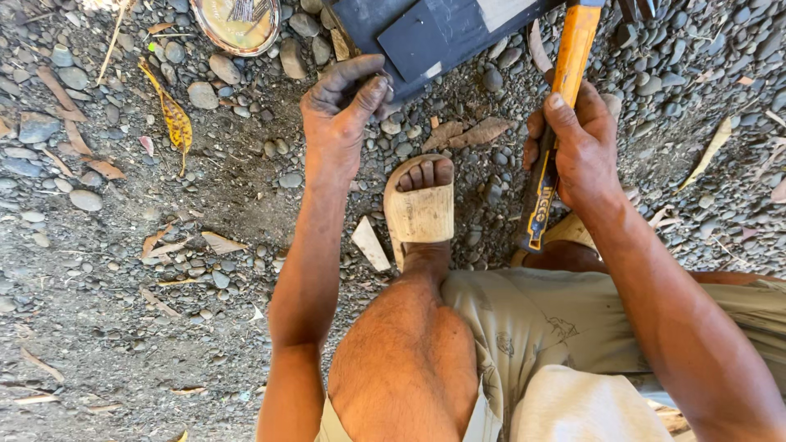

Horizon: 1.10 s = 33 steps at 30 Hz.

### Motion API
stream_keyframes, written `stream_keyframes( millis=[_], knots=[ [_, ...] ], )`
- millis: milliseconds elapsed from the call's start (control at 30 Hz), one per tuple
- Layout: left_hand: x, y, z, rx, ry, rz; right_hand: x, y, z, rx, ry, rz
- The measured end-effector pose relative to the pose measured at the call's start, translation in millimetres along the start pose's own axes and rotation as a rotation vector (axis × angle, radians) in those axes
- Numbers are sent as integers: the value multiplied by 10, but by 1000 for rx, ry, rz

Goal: The person uses a hammer to drive nails into small black rectangular blocks placed on a larger black board. The person repeatedly picks up nails from a nearby tin and hammers them into the blocks, then gathers the finished blocks into a pile.

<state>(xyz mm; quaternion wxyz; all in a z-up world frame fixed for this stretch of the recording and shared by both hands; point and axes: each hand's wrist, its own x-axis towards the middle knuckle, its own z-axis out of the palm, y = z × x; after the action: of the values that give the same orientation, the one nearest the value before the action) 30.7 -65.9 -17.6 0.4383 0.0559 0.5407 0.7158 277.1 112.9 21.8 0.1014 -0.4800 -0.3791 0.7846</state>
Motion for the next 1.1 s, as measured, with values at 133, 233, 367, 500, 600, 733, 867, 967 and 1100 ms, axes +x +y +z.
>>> stream_keyframes(
  millis=[133, 233, 367, 500, 600, 733, 867, 967, 1100],
  knots=[
    [21, 0, 131, 489, 1, 249, 19, -2, 4, -8, -3, -13],
    [62, 26, 187, 966, -61, 602, 13, 19, 5, -12, 0, -11],
    [119, 72, 248, 1059, -68, 622, 7, 21, -6, -6, -6, -15],
    [161, 96, 291, 1057, -53, 638, 16, 17, -6, -23, -5, -20],
    [166, 103, 288, 1053, -72, 649, 12, 22, -4, -8, -13, -21],
    [172, 88, 262, 1048, -70, 651, 10, 22, 1, -12, -4, -20],
    [186, 30, 237, 1034, -51, 675, 12, 19, 0, -17, -15, -19],
    [206, -20, 219, 1045, -48, 683, 10, 20, -12, -22, -16, -22],
    [189, -49, 189, 1044, -54, 676, 6, 41, -18, 7, -5, -13]
  ],
)
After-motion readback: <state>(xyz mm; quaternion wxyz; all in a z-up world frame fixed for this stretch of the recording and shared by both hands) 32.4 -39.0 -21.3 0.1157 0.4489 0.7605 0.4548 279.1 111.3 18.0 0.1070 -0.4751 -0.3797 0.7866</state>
